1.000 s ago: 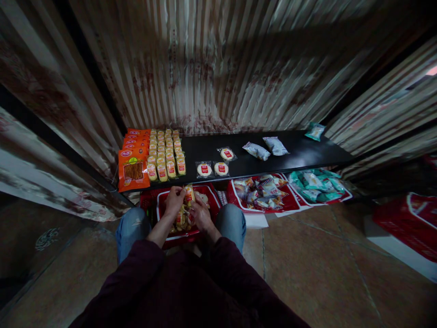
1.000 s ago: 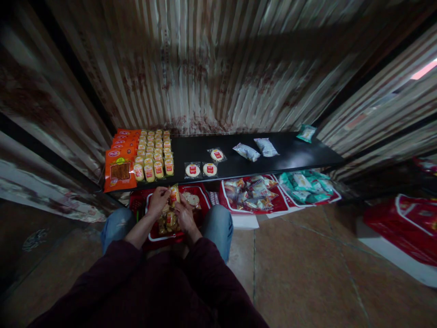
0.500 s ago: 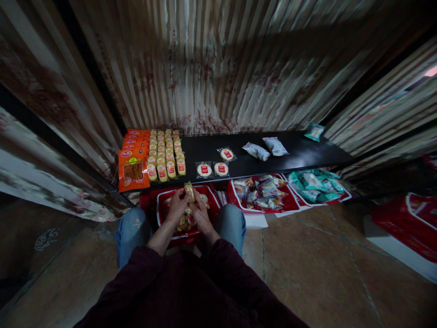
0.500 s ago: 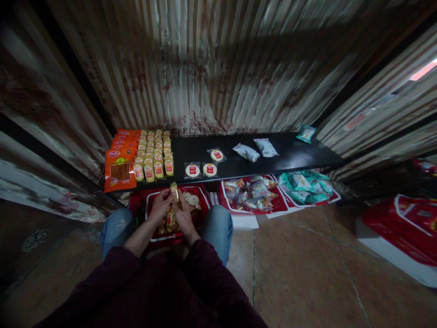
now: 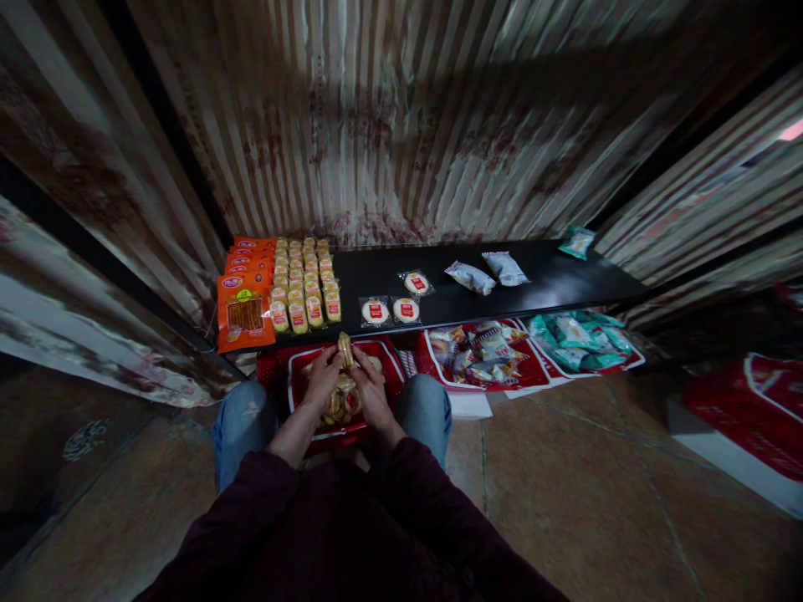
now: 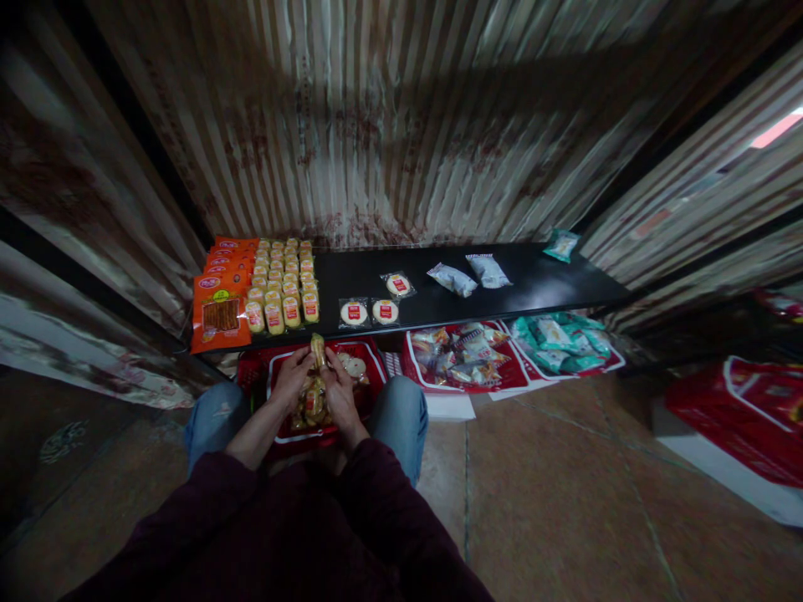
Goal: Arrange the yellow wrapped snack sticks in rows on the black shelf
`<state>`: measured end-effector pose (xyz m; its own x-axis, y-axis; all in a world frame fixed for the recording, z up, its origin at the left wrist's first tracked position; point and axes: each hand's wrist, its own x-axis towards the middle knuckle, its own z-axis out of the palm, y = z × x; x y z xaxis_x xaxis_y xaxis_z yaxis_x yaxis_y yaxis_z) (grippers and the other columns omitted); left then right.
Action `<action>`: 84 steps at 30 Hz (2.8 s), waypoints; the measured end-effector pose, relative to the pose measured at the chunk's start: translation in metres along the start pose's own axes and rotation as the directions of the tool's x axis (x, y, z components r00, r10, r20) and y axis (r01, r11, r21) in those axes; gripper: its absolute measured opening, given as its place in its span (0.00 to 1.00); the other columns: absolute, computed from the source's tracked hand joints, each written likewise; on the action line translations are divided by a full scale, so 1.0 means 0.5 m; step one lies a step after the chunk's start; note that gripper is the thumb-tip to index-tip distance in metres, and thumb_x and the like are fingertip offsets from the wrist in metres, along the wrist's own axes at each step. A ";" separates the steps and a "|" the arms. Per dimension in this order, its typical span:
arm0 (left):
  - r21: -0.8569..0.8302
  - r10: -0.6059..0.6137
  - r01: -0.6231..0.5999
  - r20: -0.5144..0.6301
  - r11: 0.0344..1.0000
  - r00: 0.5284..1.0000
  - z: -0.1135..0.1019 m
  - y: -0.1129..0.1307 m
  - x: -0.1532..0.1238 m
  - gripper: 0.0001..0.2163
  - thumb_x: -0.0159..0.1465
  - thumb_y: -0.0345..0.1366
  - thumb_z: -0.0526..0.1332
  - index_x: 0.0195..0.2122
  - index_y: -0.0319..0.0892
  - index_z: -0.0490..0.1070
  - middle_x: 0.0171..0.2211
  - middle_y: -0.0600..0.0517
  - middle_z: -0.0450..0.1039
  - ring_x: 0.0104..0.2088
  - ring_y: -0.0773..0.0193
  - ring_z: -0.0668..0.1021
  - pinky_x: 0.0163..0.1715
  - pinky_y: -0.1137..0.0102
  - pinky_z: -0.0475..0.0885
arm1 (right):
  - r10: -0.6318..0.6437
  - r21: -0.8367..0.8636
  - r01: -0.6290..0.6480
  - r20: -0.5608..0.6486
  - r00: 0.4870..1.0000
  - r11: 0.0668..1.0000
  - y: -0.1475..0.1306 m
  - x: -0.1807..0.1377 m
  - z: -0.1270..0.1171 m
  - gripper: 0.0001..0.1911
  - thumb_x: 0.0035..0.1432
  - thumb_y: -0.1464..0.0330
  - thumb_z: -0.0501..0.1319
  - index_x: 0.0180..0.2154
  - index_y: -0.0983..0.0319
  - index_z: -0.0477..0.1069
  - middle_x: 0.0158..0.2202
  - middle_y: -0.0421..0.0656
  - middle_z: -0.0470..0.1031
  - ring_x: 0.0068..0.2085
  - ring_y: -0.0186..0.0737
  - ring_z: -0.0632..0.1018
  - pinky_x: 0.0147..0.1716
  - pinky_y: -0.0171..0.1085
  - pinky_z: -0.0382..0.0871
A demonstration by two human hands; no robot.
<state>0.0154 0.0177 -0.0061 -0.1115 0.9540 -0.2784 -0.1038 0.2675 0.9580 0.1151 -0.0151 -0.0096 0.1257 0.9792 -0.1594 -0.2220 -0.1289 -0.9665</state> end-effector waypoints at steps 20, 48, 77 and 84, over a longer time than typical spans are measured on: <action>-0.182 -0.087 0.083 -0.014 0.980 0.996 -0.001 -0.023 0.002 0.10 0.52 0.41 0.63 0.32 0.41 0.68 0.35 0.50 0.74 0.37 0.64 0.76 0.38 0.71 0.70 | -0.244 -0.426 0.204 -0.040 0.969 0.881 0.010 0.012 -0.004 0.24 0.49 0.69 0.60 0.50 0.58 0.70 0.50 0.45 0.71 0.53 0.46 0.69 0.57 0.46 0.58; -0.512 -0.331 0.301 0.033 0.805 0.943 -0.008 -0.036 0.017 0.08 0.49 0.31 0.66 0.31 0.39 0.72 0.27 0.52 0.74 0.31 0.65 0.76 0.34 0.70 0.69 | -0.417 -0.551 0.376 0.055 0.907 0.745 0.003 0.007 0.006 0.17 0.54 0.69 0.57 0.47 0.62 0.69 0.45 0.47 0.73 0.47 0.44 0.73 0.49 0.44 0.68; -0.416 -0.265 0.245 0.012 0.875 0.964 0.000 0.035 -0.024 0.09 0.42 0.33 0.66 0.25 0.41 0.70 0.23 0.55 0.71 0.25 0.69 0.72 0.32 0.71 0.66 | -0.481 -0.637 0.402 0.056 0.875 0.658 0.021 0.016 -0.007 0.16 0.58 0.70 0.51 0.45 0.62 0.71 0.48 0.49 0.72 0.51 0.44 0.70 0.54 0.46 0.63; -0.360 -0.164 0.162 0.025 0.919 0.986 -0.002 0.007 -0.019 0.08 0.47 0.34 0.65 0.29 0.41 0.72 0.29 0.52 0.74 0.32 0.64 0.75 0.34 0.70 0.67 | -0.387 -0.600 0.318 0.014 0.922 0.735 0.013 0.009 -0.006 0.18 0.60 0.62 0.54 0.49 0.61 0.69 0.46 0.48 0.74 0.47 0.44 0.73 0.50 0.45 0.66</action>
<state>0.0151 0.0094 -0.0003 -0.0686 0.9001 -0.4303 -0.4690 0.3516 0.8102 0.1171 -0.0121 -0.0170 0.1886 0.9547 0.2303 0.4566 0.1224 -0.8812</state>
